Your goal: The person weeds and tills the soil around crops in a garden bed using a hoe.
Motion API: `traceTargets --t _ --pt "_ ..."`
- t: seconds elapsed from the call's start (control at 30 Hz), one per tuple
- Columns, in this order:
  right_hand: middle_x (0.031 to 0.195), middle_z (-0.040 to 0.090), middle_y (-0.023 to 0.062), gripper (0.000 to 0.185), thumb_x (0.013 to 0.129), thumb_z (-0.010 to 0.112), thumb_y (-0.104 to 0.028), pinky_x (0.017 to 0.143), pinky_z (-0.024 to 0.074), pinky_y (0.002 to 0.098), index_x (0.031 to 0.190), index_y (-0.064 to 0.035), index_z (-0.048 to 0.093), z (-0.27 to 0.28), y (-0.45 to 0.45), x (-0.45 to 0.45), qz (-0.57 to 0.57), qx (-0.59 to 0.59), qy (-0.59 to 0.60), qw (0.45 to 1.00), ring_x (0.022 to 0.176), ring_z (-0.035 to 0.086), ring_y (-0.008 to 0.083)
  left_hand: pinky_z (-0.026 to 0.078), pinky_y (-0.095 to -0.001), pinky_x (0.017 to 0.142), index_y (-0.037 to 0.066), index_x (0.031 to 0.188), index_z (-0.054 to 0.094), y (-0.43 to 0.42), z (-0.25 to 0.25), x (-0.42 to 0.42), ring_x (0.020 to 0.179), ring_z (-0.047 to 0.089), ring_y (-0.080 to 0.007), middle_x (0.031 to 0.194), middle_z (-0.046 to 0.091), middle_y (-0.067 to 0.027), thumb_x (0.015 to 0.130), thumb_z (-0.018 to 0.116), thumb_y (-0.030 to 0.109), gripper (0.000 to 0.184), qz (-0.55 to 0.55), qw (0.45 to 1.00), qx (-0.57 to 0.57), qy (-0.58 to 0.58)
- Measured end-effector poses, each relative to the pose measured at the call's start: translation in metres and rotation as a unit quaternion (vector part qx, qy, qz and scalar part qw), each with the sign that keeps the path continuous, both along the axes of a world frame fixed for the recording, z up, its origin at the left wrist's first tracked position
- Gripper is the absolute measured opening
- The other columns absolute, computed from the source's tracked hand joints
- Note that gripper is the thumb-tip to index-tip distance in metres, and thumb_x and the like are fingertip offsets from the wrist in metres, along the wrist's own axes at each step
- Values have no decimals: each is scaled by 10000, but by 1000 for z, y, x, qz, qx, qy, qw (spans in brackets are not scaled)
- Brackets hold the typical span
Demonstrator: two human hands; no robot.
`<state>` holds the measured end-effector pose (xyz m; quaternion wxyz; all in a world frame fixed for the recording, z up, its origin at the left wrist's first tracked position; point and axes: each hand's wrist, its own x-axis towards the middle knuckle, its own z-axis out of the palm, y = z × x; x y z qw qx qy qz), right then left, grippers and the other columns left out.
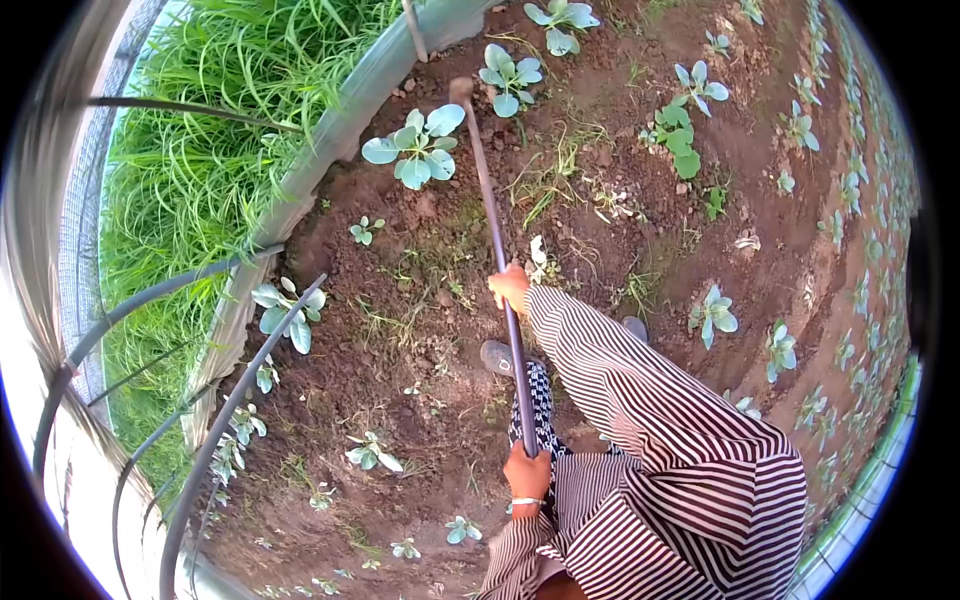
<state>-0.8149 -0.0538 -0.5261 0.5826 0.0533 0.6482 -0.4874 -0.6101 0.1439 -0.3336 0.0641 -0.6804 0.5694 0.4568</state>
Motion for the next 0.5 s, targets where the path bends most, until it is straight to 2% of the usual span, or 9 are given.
traceTargets --t 0.07,0.13,0.17,0.2,0.27,0.33,0.4,0.5 --pt "524 444 61 207 700 589 1 298 373 309 838 36 440 15 2 -9 -23 -67 -84 994 375 436 148 464 -445 581 14 750 537 8 -4 -6 619 596 -383 656 595 -198 668 609 171 192 -12 999 -37 -28" --pt "526 431 48 304 719 577 12 305 377 282 954 50 388 43 11 -5 2 -26 -47 999 373 417 126 463 -448 583 25 785 536 23 -8 0 615 595 -385 649 594 -194 672 608 175 201 -19 998 -25 -56" --pt "532 425 35 339 740 553 20 310 378 261 1011 41 351 60 20 -7 -6 -55 -94 994 371 404 115 462 -450 583 27 790 532 34 -9 12 614 596 -384 647 594 -193 674 608 175 203 -22 998 -31 -57" --pt "562 443 47 327 737 537 7 301 392 275 1024 54 387 67 30 -3 -23 -57 -91 994 375 414 112 461 -453 582 29 795 528 42 -5 18 613 596 -384 645 593 -193 677 608 176 205 -22 997 -36 -59" --pt "558 430 30 378 755 534 -5 308 399 269 1092 50 371 83 51 -4 -46 -99 -132 985 376 410 106 454 -459 560 36 769 495 51 7 28 612 588 -403 634 580 -202 694 603 174 190 -32 997 -34 -68" --pt "524 406 14 208 766 532 -12 304 370 278 925 -28 398 97 62 -10 -91 -114 -161 976 362 392 105 447 -460 544 43 751 486 51 19 32 606 577 -415 620 564 -212 696 599 161 173 -47 992 -65 -96" --pt "508 395 12 180 761 537 -14 298 354 282 847 -51 382 100 64 -26 -142 -116 -193 964 346 381 108 455 -477 546 75 785 506 41 17 39 583 582 -403 621 580 -195 693 618 165 171 -112 976 -115 -150" --pt "504 396 18 148 725 552 8 308 328 297 713 -51 417 84 40 -69 -195 -92 -114 970 340 371 119 449 -476 531 83 773 506 -19 23 5 558 576 -391 602 576 -179 686 620 167 166 -151 964 -155 -152"
